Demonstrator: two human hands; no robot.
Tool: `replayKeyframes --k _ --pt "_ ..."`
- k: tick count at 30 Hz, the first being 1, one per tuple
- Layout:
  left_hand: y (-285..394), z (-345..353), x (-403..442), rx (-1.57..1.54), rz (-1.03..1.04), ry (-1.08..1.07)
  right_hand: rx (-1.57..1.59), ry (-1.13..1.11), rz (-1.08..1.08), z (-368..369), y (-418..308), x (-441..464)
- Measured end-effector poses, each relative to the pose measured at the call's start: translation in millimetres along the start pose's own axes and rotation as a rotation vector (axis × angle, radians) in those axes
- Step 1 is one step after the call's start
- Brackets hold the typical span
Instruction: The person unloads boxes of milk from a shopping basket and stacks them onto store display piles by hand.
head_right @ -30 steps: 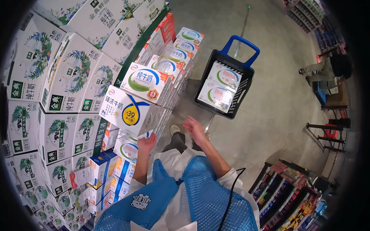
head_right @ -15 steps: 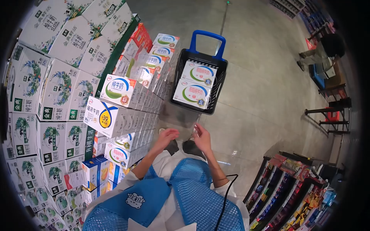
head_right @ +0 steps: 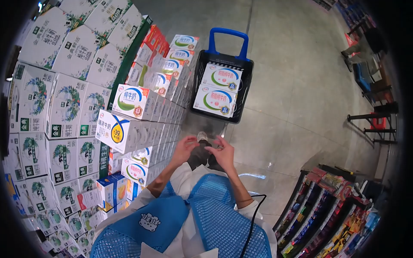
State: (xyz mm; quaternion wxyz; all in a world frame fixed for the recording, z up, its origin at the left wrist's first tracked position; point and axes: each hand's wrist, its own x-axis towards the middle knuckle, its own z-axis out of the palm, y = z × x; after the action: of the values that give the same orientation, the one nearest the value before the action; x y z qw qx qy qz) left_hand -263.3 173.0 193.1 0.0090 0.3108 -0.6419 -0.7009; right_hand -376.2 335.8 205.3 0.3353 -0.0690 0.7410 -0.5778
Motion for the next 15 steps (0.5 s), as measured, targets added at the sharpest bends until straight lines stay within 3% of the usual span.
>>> replayKeyframes --k 2,9,13,15 --pt "10.2 0.1 4.6 -0.155 -0.038 0.025 -0.006 -0.027 0.040 6.4 -7.1 3.7" --pt "34.9 -18.7 27.8 -0.183 0.010 0.021 -0.146 -0.025 -0.166 20.1 -11.9 36.0" --pt "49.7 -39.0 43.3 -0.030 -0.060 0.042 -0.307 0.043 -0.433 29.5 -10.1 62.3" --pt "53.6 -46.7 48.4 0.024 -0.078 0.032 -0.268 0.002 -0.357 35.7 -14.7 70.4"
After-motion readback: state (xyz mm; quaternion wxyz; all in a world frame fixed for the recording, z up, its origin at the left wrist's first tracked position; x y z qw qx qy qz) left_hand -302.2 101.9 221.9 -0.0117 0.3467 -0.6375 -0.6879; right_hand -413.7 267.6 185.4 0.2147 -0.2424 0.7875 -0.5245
